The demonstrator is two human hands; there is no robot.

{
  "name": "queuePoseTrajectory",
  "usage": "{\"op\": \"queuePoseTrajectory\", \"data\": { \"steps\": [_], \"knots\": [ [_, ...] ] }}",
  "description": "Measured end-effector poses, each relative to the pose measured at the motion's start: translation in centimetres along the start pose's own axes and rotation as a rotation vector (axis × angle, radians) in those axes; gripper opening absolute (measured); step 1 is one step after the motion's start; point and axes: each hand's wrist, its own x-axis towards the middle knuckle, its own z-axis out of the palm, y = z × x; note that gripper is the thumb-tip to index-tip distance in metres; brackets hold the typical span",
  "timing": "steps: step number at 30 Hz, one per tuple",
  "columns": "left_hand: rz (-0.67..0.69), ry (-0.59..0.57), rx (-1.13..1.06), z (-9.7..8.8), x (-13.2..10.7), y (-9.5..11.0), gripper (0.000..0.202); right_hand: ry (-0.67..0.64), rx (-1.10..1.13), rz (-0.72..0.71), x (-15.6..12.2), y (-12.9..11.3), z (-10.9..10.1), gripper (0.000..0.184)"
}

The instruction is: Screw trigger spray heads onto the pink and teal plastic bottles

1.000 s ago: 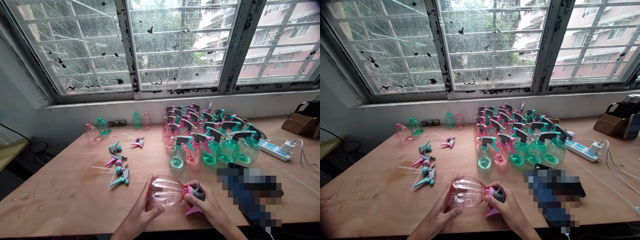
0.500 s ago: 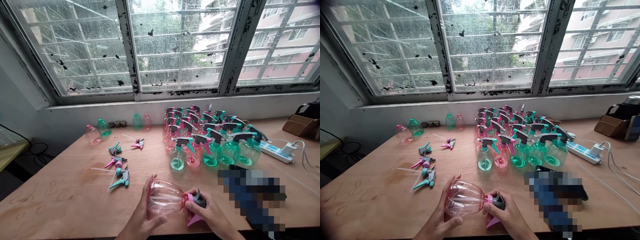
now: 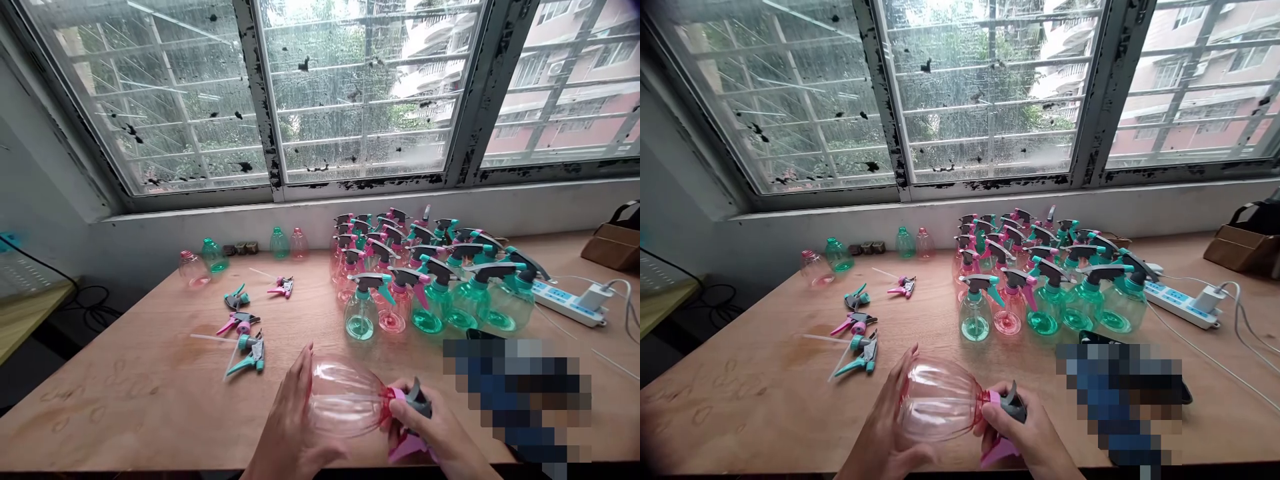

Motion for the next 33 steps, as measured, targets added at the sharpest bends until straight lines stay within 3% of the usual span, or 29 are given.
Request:
{"op": "queuePoseTrajectory", "data": {
  "steps": [3, 5, 10, 13, 16, 17, 19, 21, 24, 26, 28, 30, 33],
  "knots": [
    [-0.107, -0.071, -0.171, -0.5, -0.1, 0.8, 0.096, 0.133, -0.312, -0.228, -0.7, -0.7, -0.1, 0.027],
    [-0.171, -0.106, -0.259, -0.7, 0.0, 1.3, 0.086, 0.154, -0.421, -0.266, -1.1, -1.3, 0.0, 0.026],
    [-0.153, -0.132, -0.229, -1.3, 0.0, 1.9, 0.078, -0.034, -0.098, 0.133, -1.1, -2.5, 0.4, 0.046],
    [-0.131, -0.159, -0.192, -1.6, -0.1, 2.0, 0.077, -0.053, -0.037, 0.205, -1.0, -2.6, 0.5, 0.048],
    [-0.233, -0.154, -0.349, -1.8, -0.5, 1.9, 0.113, 0.008, -0.219, -0.003, -1.2, -2.6, 0.3, 0.037],
    [-0.275, -0.154, -0.427, -1.8, -0.6, 1.8, 0.114, 0.028, -0.326, -0.091, -1.3, -2.6, 0.2, 0.032],
    [-0.337, -0.170, -0.547, -2.0, -0.8, 1.5, 0.096, 0.032, -0.534, -0.239, -1.5, -2.5, 0.0, 0.028],
    [-0.378, -0.200, -0.573, -2.1, -0.7, 1.4, 0.079, 0.009, -0.634, -0.285, -1.6, -2.3, 0.0, 0.028],
    [-0.343, -0.214, -0.474, -2.5, -0.4, 1.8, 0.082, -0.035, -0.479, -0.076, -1.4, -2.0, 0.5, 0.039],
    [-0.236, -0.172, -0.312, -2.7, -0.1, 2.4, 0.083, -0.084, -0.288, 0.127, -1.1, -1.8, 0.8, 0.052],
    [-0.136, -0.124, -0.171, -2.8, -0.1, 2.8, 0.076, -0.091, -0.192, 0.197, -1.0, -1.7, 1.1, 0.056],
    [-0.125, -0.100, -0.167, -2.9, -0.2, 2.9, 0.085, -0.046, -0.245, 0.092, -1.0, -1.7, 1.0, 0.052],
    [-0.257, -0.103, -0.410, -2.9, -0.7, 2.5, 0.106, 0.045, -0.517, -0.267, -1.2, -1.8, 0.3, 0.037]
  ]
}}
